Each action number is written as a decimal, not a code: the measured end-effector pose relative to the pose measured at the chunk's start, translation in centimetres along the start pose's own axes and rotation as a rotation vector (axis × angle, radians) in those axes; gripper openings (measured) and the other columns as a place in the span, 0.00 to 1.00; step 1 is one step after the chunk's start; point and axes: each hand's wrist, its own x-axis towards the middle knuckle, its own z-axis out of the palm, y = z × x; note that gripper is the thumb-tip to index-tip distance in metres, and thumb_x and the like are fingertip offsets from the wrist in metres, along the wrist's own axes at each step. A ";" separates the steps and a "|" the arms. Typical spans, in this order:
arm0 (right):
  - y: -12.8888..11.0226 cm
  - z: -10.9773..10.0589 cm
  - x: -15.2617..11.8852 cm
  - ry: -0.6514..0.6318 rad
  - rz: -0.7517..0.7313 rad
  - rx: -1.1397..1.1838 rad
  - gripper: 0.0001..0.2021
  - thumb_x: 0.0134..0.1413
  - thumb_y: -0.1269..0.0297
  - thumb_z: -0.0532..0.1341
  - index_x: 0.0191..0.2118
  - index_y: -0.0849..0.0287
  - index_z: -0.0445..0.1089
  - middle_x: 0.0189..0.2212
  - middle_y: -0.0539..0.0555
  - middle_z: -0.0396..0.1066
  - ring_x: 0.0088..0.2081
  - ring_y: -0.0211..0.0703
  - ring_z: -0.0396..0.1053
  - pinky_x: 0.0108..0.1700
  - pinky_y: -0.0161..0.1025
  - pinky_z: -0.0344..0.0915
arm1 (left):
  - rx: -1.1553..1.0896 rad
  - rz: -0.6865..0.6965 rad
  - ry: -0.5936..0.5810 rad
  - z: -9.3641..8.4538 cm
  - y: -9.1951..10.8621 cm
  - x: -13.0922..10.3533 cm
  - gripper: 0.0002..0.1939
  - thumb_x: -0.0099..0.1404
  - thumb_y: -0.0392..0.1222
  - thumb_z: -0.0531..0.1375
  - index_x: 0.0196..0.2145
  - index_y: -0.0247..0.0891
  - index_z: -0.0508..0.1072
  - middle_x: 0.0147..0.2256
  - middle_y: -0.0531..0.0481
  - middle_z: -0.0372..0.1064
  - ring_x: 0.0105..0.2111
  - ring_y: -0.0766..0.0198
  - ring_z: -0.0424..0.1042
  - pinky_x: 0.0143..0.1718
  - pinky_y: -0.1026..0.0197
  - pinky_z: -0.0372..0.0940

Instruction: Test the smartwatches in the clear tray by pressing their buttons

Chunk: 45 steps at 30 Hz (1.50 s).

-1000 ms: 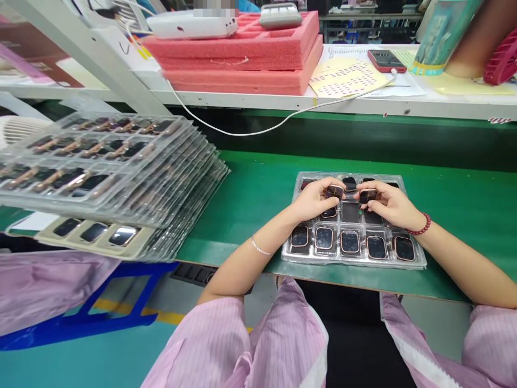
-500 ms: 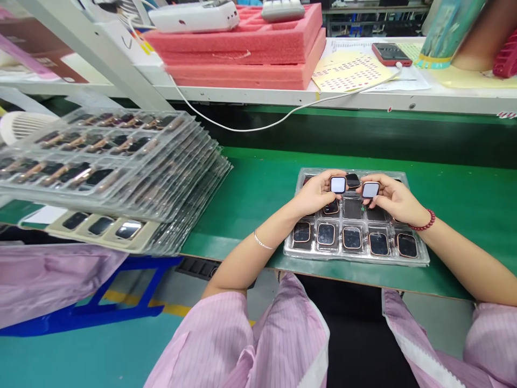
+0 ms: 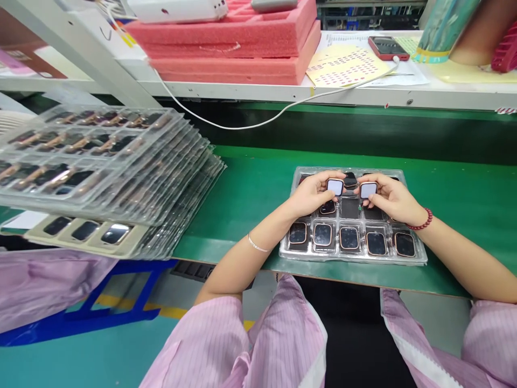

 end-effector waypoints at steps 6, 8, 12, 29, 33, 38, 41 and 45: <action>0.0 0.2 0.1 -0.019 -0.018 0.017 0.19 0.55 0.67 0.63 0.54 0.58 0.67 0.45 0.58 0.75 0.35 0.42 0.76 0.39 0.40 0.78 | 0.031 0.024 0.026 -0.1 0.1 -0.1 0.27 0.57 0.36 0.65 0.55 0.35 0.69 0.44 0.42 0.76 0.40 0.61 0.77 0.45 0.58 0.72; 0.0 0.2 0.2 -0.031 -0.016 0.007 0.18 0.56 0.66 0.62 0.53 0.59 0.67 0.47 0.59 0.74 0.34 0.41 0.76 0.38 0.40 0.78 | 0.025 0.008 0.019 -0.1 0.0 0.0 0.27 0.57 0.36 0.64 0.55 0.34 0.68 0.44 0.42 0.76 0.38 0.62 0.77 0.43 0.59 0.72; 0.0 0.1 0.1 -0.031 -0.011 -0.007 0.19 0.56 0.67 0.62 0.54 0.59 0.67 0.52 0.61 0.72 0.34 0.39 0.76 0.37 0.39 0.77 | 0.024 -0.003 0.024 -0.2 -0.1 0.1 0.28 0.58 0.36 0.63 0.56 0.34 0.67 0.43 0.43 0.77 0.38 0.63 0.77 0.42 0.60 0.73; 0.0 0.3 0.1 -0.010 -0.047 0.010 0.19 0.54 0.67 0.63 0.52 0.58 0.67 0.45 0.57 0.75 0.38 0.43 0.76 0.38 0.39 0.77 | 0.022 -0.033 0.034 -0.2 0.3 0.0 0.24 0.56 0.37 0.65 0.51 0.33 0.71 0.41 0.43 0.77 0.38 0.61 0.77 0.38 0.61 0.72; -0.1 0.3 0.2 -0.026 -0.054 -0.012 0.18 0.54 0.68 0.62 0.51 0.59 0.68 0.39 0.56 0.76 0.38 0.44 0.76 0.37 0.39 0.75 | 0.014 -0.057 0.052 0.0 0.7 -0.1 0.23 0.55 0.37 0.66 0.49 0.33 0.71 0.38 0.45 0.78 0.36 0.62 0.76 0.39 0.61 0.72; 0.0 0.2 0.2 -0.031 -0.076 -0.023 0.17 0.54 0.68 0.62 0.51 0.60 0.68 0.39 0.56 0.76 0.35 0.42 0.75 0.37 0.38 0.73 | 0.020 -0.080 0.047 0.1 1.1 -0.1 0.20 0.55 0.42 0.68 0.44 0.33 0.72 0.34 0.47 0.77 0.31 0.64 0.74 0.35 0.62 0.71; 0.3 0.3 0.2 -0.026 -0.090 -0.004 0.16 0.55 0.68 0.61 0.50 0.61 0.68 0.37 0.56 0.76 0.34 0.41 0.74 0.35 0.36 0.72 | 0.037 -0.086 0.049 0.0 1.0 -0.1 0.20 0.55 0.48 0.69 0.41 0.33 0.73 0.33 0.47 0.76 0.28 0.66 0.73 0.32 0.62 0.70; 0.5 0.4 0.3 -0.034 -0.052 0.002 0.14 0.56 0.66 0.62 0.48 0.61 0.70 0.36 0.56 0.77 0.34 0.40 0.74 0.33 0.35 0.72 | 0.064 -0.106 0.051 -0.1 1.1 -0.1 0.22 0.56 0.54 0.68 0.39 0.33 0.74 0.33 0.46 0.76 0.29 0.65 0.72 0.32 0.62 0.71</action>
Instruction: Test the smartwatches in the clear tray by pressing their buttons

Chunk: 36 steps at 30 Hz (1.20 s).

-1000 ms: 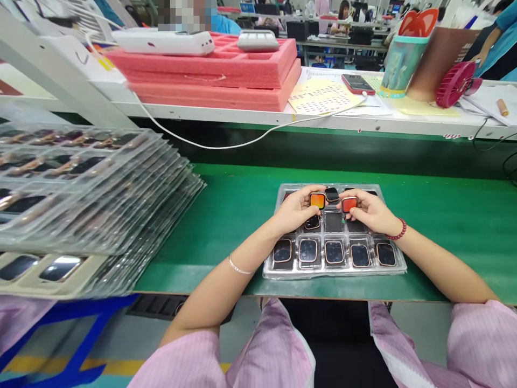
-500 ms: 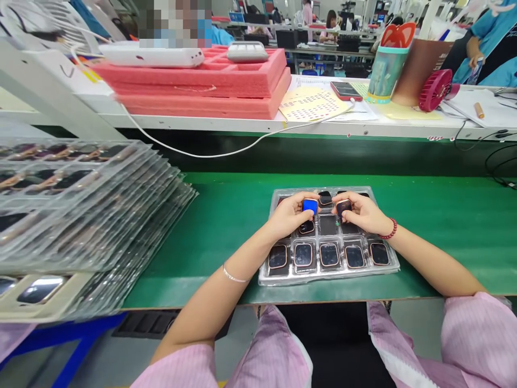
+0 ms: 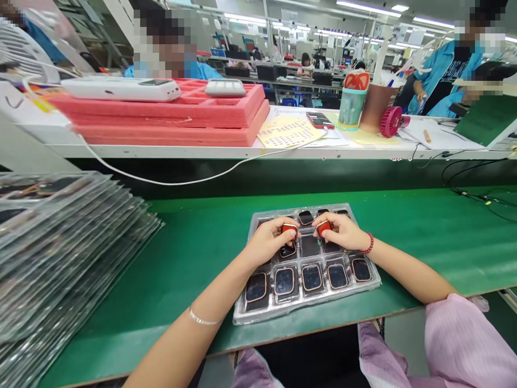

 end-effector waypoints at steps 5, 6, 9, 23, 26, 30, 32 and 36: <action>-0.1 0.1 0.0 0.017 0.042 0.057 0.10 0.60 0.62 0.61 0.44 0.62 0.71 0.32 0.55 0.76 0.33 0.40 0.74 0.29 0.32 0.70 | 0.014 -0.001 -0.009 0.1 0.7 -0.2 0.24 0.57 0.59 0.67 0.36 0.34 0.75 0.32 0.46 0.75 0.29 0.65 0.71 0.29 0.64 0.69; -0.1 0.1 0.0 0.017 0.042 0.063 0.10 0.60 0.61 0.61 0.43 0.62 0.72 0.32 0.55 0.76 0.33 0.40 0.74 0.28 0.32 0.70 | 0.017 0.003 -0.009 0.2 0.8 -0.2 0.24 0.57 0.60 0.66 0.36 0.34 0.75 0.31 0.46 0.75 0.27 0.66 0.70 0.28 0.64 0.68; 0.0 0.2 0.0 0.012 0.045 0.065 0.10 0.60 0.59 0.62 0.42 0.62 0.72 0.30 0.54 0.76 0.32 0.40 0.74 0.26 0.31 0.68 | 0.011 0.009 -0.009 0.3 0.9 -0.2 0.25 0.58 0.63 0.65 0.35 0.34 0.74 0.30 0.46 0.75 0.25 0.68 0.69 0.25 0.66 0.66; -0.4 0.0 -0.1 -0.010 -0.064 -0.061 0.08 0.57 0.66 0.61 0.42 0.61 0.70 0.31 0.53 0.76 0.31 0.40 0.74 0.33 0.35 0.67 | -0.006 0.034 -0.019 0.3 1.0 -0.2 0.22 0.59 0.57 0.66 0.40 0.34 0.74 0.34 0.45 0.77 0.27 0.66 0.71 0.29 0.63 0.67; -0.5 -0.1 -0.1 -0.011 -0.079 -0.069 0.09 0.57 0.67 0.61 0.44 0.61 0.69 0.33 0.54 0.77 0.34 0.42 0.75 0.37 0.37 0.69 | 0.012 0.041 -0.011 0.2 1.0 -0.3 0.20 0.58 0.53 0.67 0.41 0.35 0.73 0.35 0.46 0.77 0.29 0.66 0.72 0.33 0.61 0.70; -0.5 0.0 -0.1 -0.014 -0.100 -0.055 0.10 0.57 0.69 0.60 0.44 0.61 0.69 0.34 0.55 0.77 0.36 0.43 0.75 0.40 0.39 0.70 | 0.006 0.024 -0.016 0.2 0.7 -0.2 0.19 0.56 0.49 0.68 0.40 0.34 0.73 0.34 0.47 0.76 0.29 0.65 0.72 0.35 0.60 0.70; -0.5 0.0 -0.1 -0.023 -0.100 -0.053 0.10 0.56 0.70 0.59 0.45 0.61 0.68 0.35 0.55 0.77 0.37 0.43 0.76 0.41 0.39 0.70 | 0.000 0.013 -0.018 0.2 0.5 -0.1 0.19 0.55 0.48 0.68 0.40 0.34 0.73 0.34 0.47 0.76 0.30 0.64 0.72 0.35 0.60 0.70; -0.4 -0.1 -0.2 -0.029 -0.091 -0.056 0.13 0.56 0.70 0.60 0.47 0.61 0.68 0.37 0.56 0.76 0.39 0.43 0.76 0.42 0.39 0.70 | -0.008 0.009 -0.008 0.2 0.1 0.1 0.18 0.54 0.45 0.68 0.40 0.34 0.73 0.34 0.47 0.75 0.33 0.63 0.72 0.35 0.60 0.69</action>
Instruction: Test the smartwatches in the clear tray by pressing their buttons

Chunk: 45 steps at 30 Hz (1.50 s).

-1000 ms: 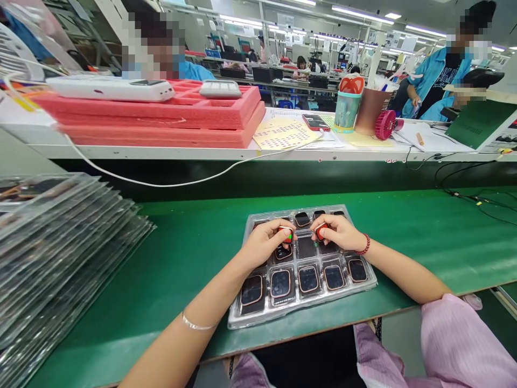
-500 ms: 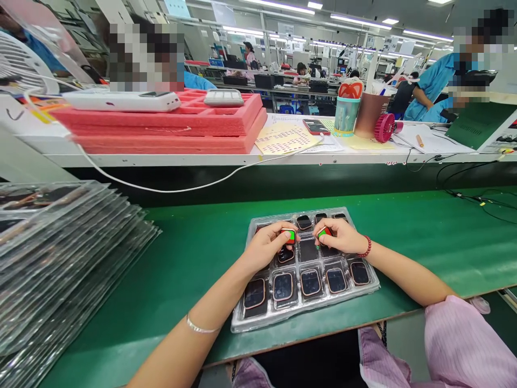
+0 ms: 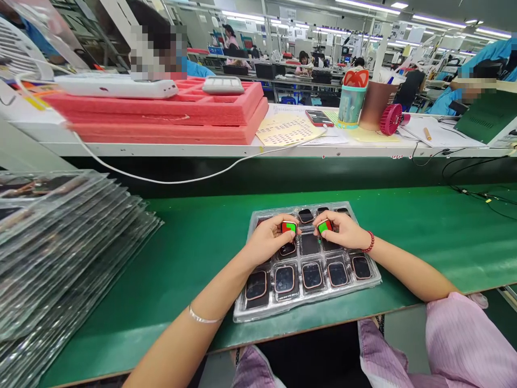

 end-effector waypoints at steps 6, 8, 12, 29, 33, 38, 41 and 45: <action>0.1 0.0 0.1 -0.002 0.012 0.001 0.14 0.56 0.69 0.59 0.48 0.61 0.67 0.38 0.56 0.76 0.40 0.44 0.75 0.41 0.39 0.71 | 0.006 -0.006 0.014 0.1 0.5 -0.1 0.18 0.53 0.44 0.68 0.40 0.35 0.72 0.34 0.47 0.75 0.32 0.63 0.72 0.35 0.60 0.69; 0.1 0.1 0.1 -0.008 0.022 0.001 0.14 0.55 0.69 0.60 0.48 0.61 0.67 0.38 0.56 0.76 0.40 0.44 0.76 0.42 0.40 0.71 | 0.007 -0.010 0.014 0.2 0.8 -0.2 0.18 0.53 0.44 0.68 0.40 0.35 0.72 0.34 0.47 0.75 0.32 0.63 0.72 0.35 0.60 0.69; 0.1 0.0 0.0 0.000 0.039 -0.003 0.16 0.54 0.69 0.61 0.50 0.59 0.66 0.42 0.57 0.76 0.44 0.47 0.76 0.45 0.42 0.71 | 0.004 0.001 0.002 0.2 1.0 -0.3 0.18 0.53 0.44 0.68 0.39 0.35 0.72 0.34 0.47 0.75 0.33 0.62 0.73 0.36 0.60 0.70; -0.2 0.0 0.2 0.006 0.036 -0.024 0.09 0.55 0.65 0.63 0.42 0.60 0.69 0.35 0.53 0.74 0.37 0.44 0.76 0.43 0.41 0.71 | 0.082 -0.012 0.018 -0.1 0.8 -0.4 0.26 0.61 0.56 0.64 0.49 0.34 0.76 0.43 0.39 0.79 0.32 0.61 0.76 0.28 0.64 0.66; -0.2 -0.1 -0.1 -0.012 0.073 0.056 0.12 0.60 0.61 0.62 0.47 0.61 0.70 0.38 0.56 0.76 0.34 0.42 0.74 0.36 0.37 0.72 | 0.046 0.005 0.003 0.1 0.7 -0.3 0.23 0.62 0.53 0.62 0.48 0.33 0.76 0.42 0.40 0.79 0.32 0.60 0.77 0.26 0.64 0.65; 0.2 -0.6 -0.3 0.003 0.136 0.061 0.17 0.61 0.62 0.61 0.54 0.59 0.69 0.46 0.58 0.75 0.35 0.42 0.76 0.34 0.36 0.74 | -0.057 0.053 -0.004 0.4 -0.4 0.0 0.25 0.55 0.36 0.63 0.52 0.33 0.72 0.48 0.41 0.76 0.43 0.58 0.77 0.42 0.60 0.72; 0.4 -0.6 -0.3 0.001 0.141 0.022 0.19 0.61 0.64 0.61 0.56 0.59 0.69 0.46 0.60 0.75 0.36 0.43 0.76 0.35 0.38 0.76 | -0.101 0.085 -0.023 0.3 -1.0 0.1 0.24 0.55 0.33 0.62 0.52 0.33 0.71 0.47 0.41 0.76 0.48 0.56 0.76 0.46 0.58 0.73; 0.3 -0.4 -0.4 -0.001 0.111 0.004 0.20 0.59 0.66 0.62 0.57 0.58 0.68 0.48 0.60 0.74 0.38 0.43 0.77 0.39 0.40 0.77 | -0.078 0.115 -0.036 0.2 -1.2 0.1 0.25 0.56 0.32 0.62 0.52 0.32 0.70 0.47 0.40 0.75 0.47 0.57 0.76 0.45 0.58 0.72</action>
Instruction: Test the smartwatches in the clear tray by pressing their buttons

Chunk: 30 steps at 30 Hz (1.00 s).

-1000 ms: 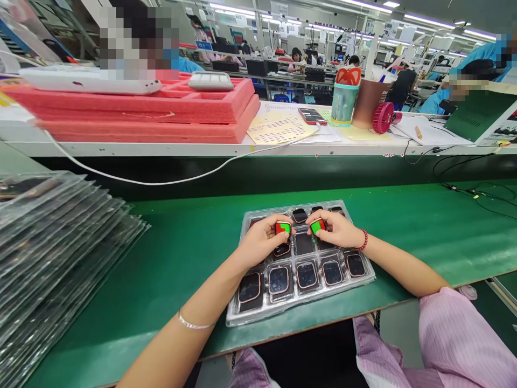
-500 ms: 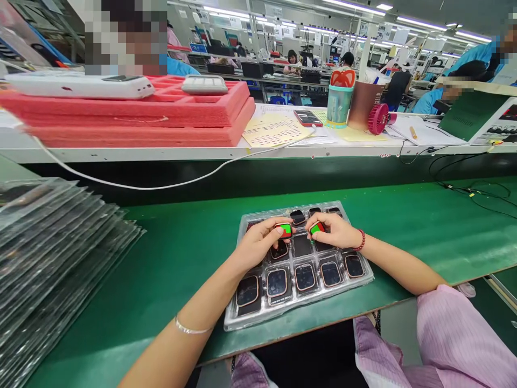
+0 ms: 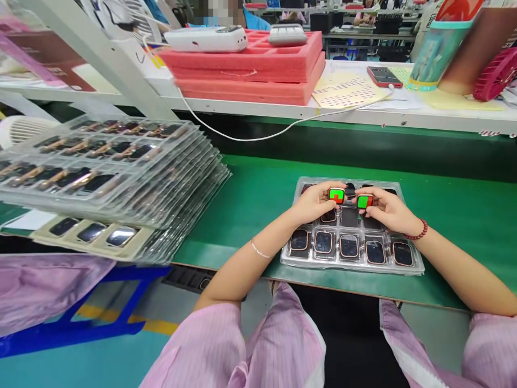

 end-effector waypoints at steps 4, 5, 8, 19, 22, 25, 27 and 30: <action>-0.1 0.0 0.0 0.000 0.001 -0.021 0.20 0.59 0.66 0.62 0.57 0.58 0.67 0.46 0.59 0.75 0.35 0.42 0.76 0.40 0.42 0.78 | 0.031 0.025 -0.002 -0.1 0.1 0.0 0.23 0.56 0.33 0.63 0.51 0.33 0.71 0.46 0.41 0.75 0.45 0.59 0.77 0.45 0.59 0.71; -0.1 0.0 0.0 0.002 0.001 -0.034 0.20 0.58 0.65 0.62 0.56 0.58 0.68 0.46 0.59 0.75 0.36 0.43 0.76 0.40 0.42 0.78 | 0.028 0.022 -0.003 -0.1 0.1 0.0 0.22 0.57 0.33 0.63 0.51 0.33 0.71 0.46 0.41 0.75 0.44 0.59 0.77 0.44 0.59 0.70; -0.3 0.0 0.0 0.013 -0.023 -0.103 0.18 0.57 0.64 0.63 0.54 0.58 0.69 0.45 0.59 0.74 0.42 0.48 0.75 0.44 0.44 0.76 | 0.021 0.014 -0.010 -0.1 0.1 -0.1 0.21 0.58 0.35 0.64 0.50 0.33 0.71 0.45 0.41 0.75 0.43 0.59 0.77 0.43 0.60 0.70; -0.6 0.1 0.0 0.004 -0.068 -0.142 0.14 0.57 0.64 0.64 0.49 0.58 0.70 0.40 0.57 0.75 0.40 0.48 0.75 0.43 0.44 0.74 | 0.040 0.023 -0.023 -0.1 0.2 -0.2 0.20 0.58 0.38 0.66 0.48 0.34 0.71 0.42 0.43 0.74 0.41 0.60 0.76 0.42 0.60 0.69; -0.6 0.1 -0.1 -0.001 -0.043 -0.093 0.16 0.58 0.62 0.64 0.51 0.58 0.70 0.44 0.59 0.75 0.41 0.48 0.76 0.42 0.43 0.75 | 0.044 0.020 -0.014 0.0 0.4 -0.2 0.22 0.59 0.42 0.67 0.49 0.33 0.71 0.43 0.41 0.75 0.44 0.56 0.76 0.43 0.58 0.69; -0.3 -0.1 -0.1 0.017 0.012 -0.020 0.15 0.63 0.59 0.61 0.53 0.58 0.71 0.43 0.58 0.76 0.36 0.44 0.76 0.37 0.39 0.76 | 0.031 0.001 -0.009 0.0 0.6 -0.3 0.20 0.62 0.45 0.65 0.49 0.33 0.71 0.42 0.41 0.75 0.42 0.56 0.76 0.42 0.58 0.70; -0.2 -0.1 -0.1 0.032 0.045 0.008 0.15 0.66 0.58 0.59 0.53 0.58 0.72 0.41 0.57 0.77 0.32 0.42 0.76 0.34 0.37 0.76 | 0.028 -0.018 -0.007 0.0 0.7 -0.3 0.18 0.64 0.44 0.62 0.49 0.32 0.71 0.41 0.41 0.76 0.41 0.58 0.76 0.40 0.59 0.71; -0.1 -0.1 0.0 0.027 0.041 0.021 0.15 0.64 0.60 0.60 0.53 0.58 0.72 0.41 0.57 0.77 0.33 0.42 0.77 0.33 0.36 0.76 | 0.026 0.002 -0.002 -0.1 0.6 -0.2 0.19 0.61 0.39 0.62 0.50 0.33 0.70 0.42 0.42 0.76 0.42 0.58 0.76 0.41 0.60 0.71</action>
